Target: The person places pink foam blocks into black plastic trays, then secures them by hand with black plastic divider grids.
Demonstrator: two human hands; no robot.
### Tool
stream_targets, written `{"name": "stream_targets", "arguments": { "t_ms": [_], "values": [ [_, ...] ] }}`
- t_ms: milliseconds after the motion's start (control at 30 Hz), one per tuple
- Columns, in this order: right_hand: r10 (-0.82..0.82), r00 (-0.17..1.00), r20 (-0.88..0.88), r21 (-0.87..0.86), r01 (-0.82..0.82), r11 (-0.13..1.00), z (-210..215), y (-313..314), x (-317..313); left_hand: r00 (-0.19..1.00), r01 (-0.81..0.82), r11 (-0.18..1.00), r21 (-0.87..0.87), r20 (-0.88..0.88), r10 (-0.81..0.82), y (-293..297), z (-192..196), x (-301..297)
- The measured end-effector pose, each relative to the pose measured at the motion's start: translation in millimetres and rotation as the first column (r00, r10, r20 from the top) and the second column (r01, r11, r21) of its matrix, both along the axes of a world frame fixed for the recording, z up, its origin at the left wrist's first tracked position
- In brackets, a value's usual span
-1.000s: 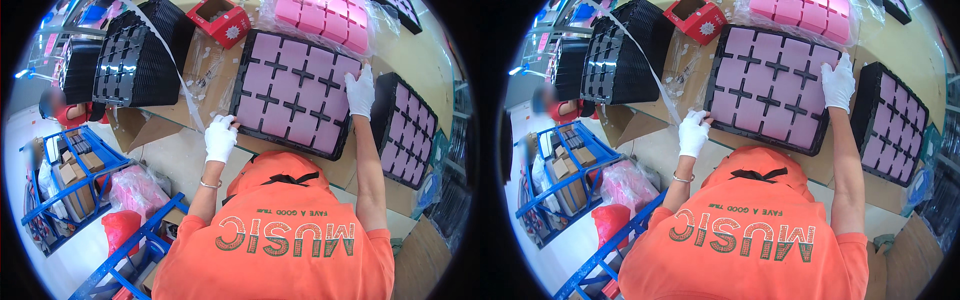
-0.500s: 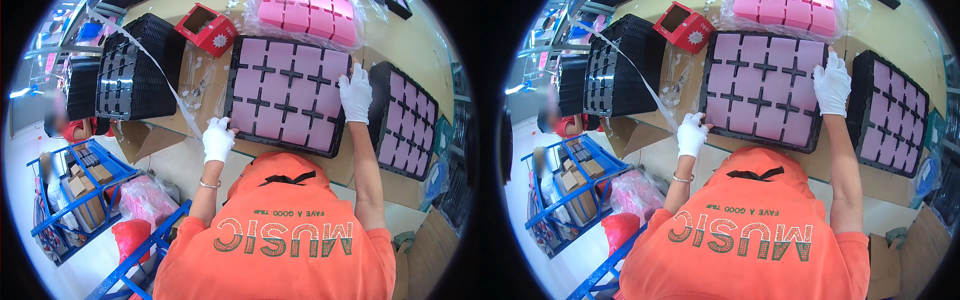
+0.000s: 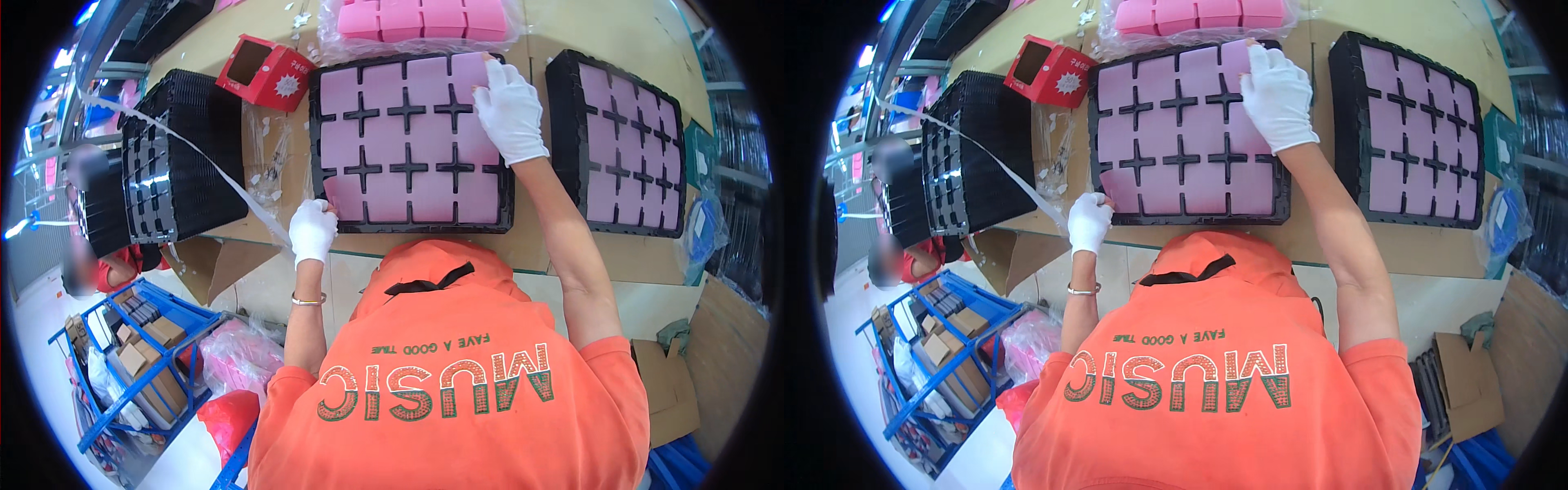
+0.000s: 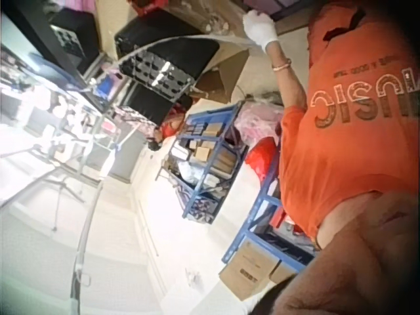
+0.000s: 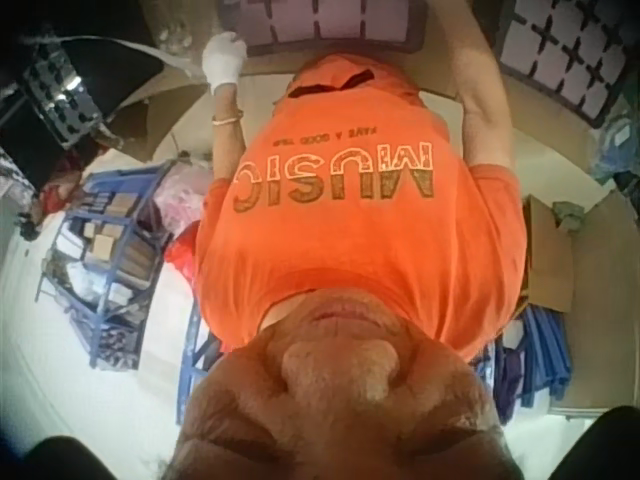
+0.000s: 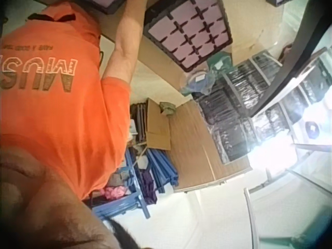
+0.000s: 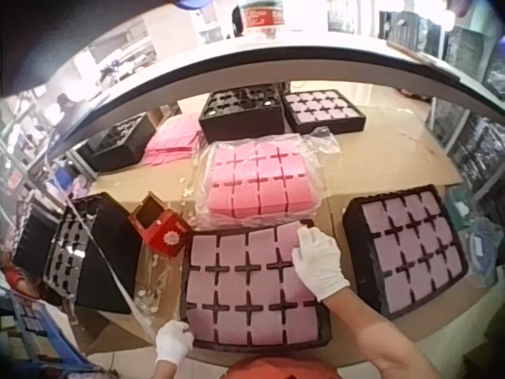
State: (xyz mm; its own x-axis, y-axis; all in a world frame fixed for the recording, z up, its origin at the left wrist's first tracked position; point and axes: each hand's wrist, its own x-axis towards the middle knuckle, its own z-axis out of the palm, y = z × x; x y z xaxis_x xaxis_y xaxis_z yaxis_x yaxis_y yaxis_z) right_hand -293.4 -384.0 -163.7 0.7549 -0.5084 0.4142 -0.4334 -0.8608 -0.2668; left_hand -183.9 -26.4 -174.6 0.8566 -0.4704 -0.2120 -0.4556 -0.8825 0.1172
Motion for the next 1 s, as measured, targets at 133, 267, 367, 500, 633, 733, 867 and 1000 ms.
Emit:
{"name": "stream_targets", "arguments": {
  "t_ms": [133, 267, 367, 500, 633, 733, 867, 1000],
  "values": [
    [0.044, 0.998, 0.037, -0.004, -0.044, 0.999, -5.3, -5.5, 4.5, 0.922, -0.265, 0.961, -0.086, -0.315, 0.226, -9.4, 9.9, -2.3],
    [0.076, 0.997, 0.003, 0.015, -0.076, 0.997, -14.9, -10.1, 4.7, 0.953, -0.27, 0.929, -0.255, -0.206, 0.22, -5.9, 3.5, -17.8],
    [0.075, 0.997, -0.006, 0.032, -0.074, 0.997, -18.0, -9.0, 3.9, 0.995, -0.013, 0.955, -0.295, 0.095, 0.042, -1.6, 2.5, -24.9],
    [0.088, 0.996, -0.012, 0.021, -0.088, 0.996, -22.2, -9.3, 5.5, 0.954, -0.295, 0.9, -0.32, -0.147, 0.261, -7.9, 8.6, -32.2],
    [0.087, 0.996, -0.032, 0.034, -0.086, 0.996, -25.7, -11.6, 4.7, 0.931, -0.364, 0.849, -0.383, -0.182, 0.317, -10.2, 5.9, -36.6],
    [0.072, 0.997, -0.031, 0.038, -0.071, 0.997, -24.8, -12.4, 3.1, 0.911, -0.392, 0.862, -0.322, -0.267, 0.314, -11.8, 15.6, -39.4],
    [0.003, 1.0, -0.031, -0.039, -0.004, 0.999, -11.1, -16.0, -0.4, 0.946, -0.308, 0.901, -0.305, 0.006, 0.325, -9.6, 19.2, -35.7],
    [-0.023, 0.999, 0.047, -0.174, 0.031, 0.984, 0.2, -16.7, -5.5, 0.921, 0.064, 0.979, -0.191, 0.389, 0.015, 1.9, 18.6, -21.1]
  ]
}}
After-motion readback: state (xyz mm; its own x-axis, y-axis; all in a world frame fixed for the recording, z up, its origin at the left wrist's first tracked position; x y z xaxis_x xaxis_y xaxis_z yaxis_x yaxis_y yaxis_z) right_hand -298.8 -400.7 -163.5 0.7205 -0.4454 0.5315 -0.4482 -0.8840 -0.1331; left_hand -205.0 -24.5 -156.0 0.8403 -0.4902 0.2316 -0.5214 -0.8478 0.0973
